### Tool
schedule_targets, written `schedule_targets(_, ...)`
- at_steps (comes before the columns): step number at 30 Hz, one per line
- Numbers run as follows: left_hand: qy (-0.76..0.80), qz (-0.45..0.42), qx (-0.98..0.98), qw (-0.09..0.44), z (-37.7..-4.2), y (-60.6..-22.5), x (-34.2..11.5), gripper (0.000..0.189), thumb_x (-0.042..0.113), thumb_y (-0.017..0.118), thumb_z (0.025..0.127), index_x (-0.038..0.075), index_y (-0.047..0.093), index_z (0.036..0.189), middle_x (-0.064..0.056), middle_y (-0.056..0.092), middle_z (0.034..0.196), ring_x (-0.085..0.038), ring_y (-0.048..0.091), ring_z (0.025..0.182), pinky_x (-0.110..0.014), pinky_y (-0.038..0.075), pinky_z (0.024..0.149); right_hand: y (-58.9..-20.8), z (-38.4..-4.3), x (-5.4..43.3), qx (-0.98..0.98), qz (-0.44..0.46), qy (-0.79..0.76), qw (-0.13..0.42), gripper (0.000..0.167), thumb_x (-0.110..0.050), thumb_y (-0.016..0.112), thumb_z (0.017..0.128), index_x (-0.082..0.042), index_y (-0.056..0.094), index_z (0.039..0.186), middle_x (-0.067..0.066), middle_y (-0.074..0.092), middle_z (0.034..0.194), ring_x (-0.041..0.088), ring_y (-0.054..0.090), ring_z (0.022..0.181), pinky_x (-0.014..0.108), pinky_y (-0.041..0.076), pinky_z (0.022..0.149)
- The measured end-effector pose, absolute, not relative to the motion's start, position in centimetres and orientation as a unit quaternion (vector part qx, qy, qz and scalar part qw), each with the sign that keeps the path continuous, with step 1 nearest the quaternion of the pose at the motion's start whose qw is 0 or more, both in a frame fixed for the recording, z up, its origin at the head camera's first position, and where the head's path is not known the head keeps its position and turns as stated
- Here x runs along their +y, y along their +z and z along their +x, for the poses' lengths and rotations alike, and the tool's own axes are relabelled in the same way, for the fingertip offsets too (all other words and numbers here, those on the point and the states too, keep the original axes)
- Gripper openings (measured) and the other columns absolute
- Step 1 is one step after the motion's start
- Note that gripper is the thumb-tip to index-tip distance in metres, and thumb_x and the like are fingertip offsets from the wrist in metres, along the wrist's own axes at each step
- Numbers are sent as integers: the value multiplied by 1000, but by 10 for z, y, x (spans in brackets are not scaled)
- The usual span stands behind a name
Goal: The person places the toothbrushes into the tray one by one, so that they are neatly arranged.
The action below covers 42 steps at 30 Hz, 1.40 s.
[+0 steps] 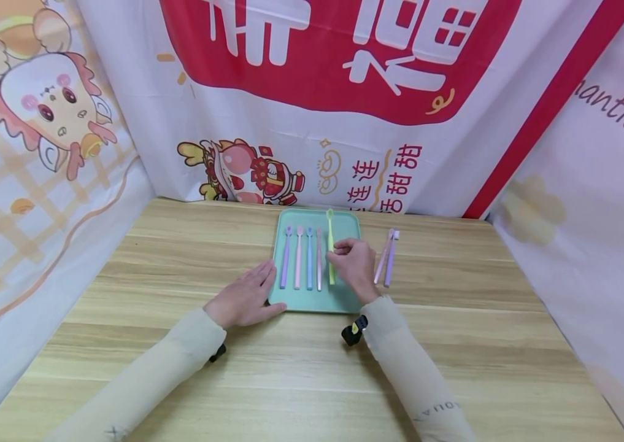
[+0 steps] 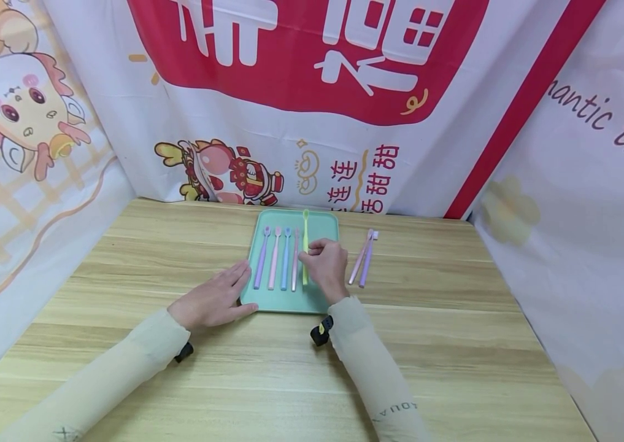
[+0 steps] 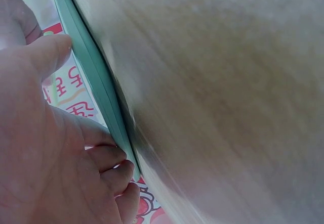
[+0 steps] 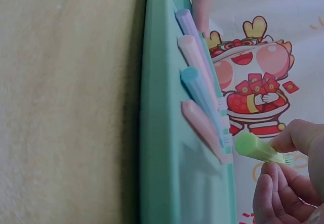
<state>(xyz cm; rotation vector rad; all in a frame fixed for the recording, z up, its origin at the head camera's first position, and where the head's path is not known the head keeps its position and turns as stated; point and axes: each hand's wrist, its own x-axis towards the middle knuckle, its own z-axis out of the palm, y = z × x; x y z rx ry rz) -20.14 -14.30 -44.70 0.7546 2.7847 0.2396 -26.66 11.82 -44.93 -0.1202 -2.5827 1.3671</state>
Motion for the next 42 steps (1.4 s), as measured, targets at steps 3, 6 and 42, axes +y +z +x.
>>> schedule_targets(3, 83, 258, 955, 122, -201, -447, -143, 94, 61, 49, 106, -5, 22, 165, -23, 15, 176, -39, 16, 165, -55, 23, 134, -453, -267, 118, -878, -52, 467, 96, 23, -16, 84, 84, -7, 80, 104, 5, 78, 94, 18, 71, 82, 25, 61, 69)
schedule_targets(6, 86, 259, 955, 120, -200, -446, -143, 93, 61, 49, 106, -6, 22, 165, -24, 16, 176, -39, 17, 165, -55, 23, 134, -457, -266, 118, -877, -60, 470, 83, 23, -16, 83, 85, -7, 80, 106, 6, 78, 94, 17, 71, 82, 25, 61, 69)
schedule_targets(42, 90, 258, 954, 121, -200, -447, -143, 93, 60, 49, 106, -6, 21, 165, -23, 14, 176, -39, 16, 165, -54, 22, 134, -463, -272, 111, -898, -96, 429, 31, 13, -16, 86, 85, -10, 82, 96, 6, 79, 92, 15, 71, 77, 24, 58, 64)
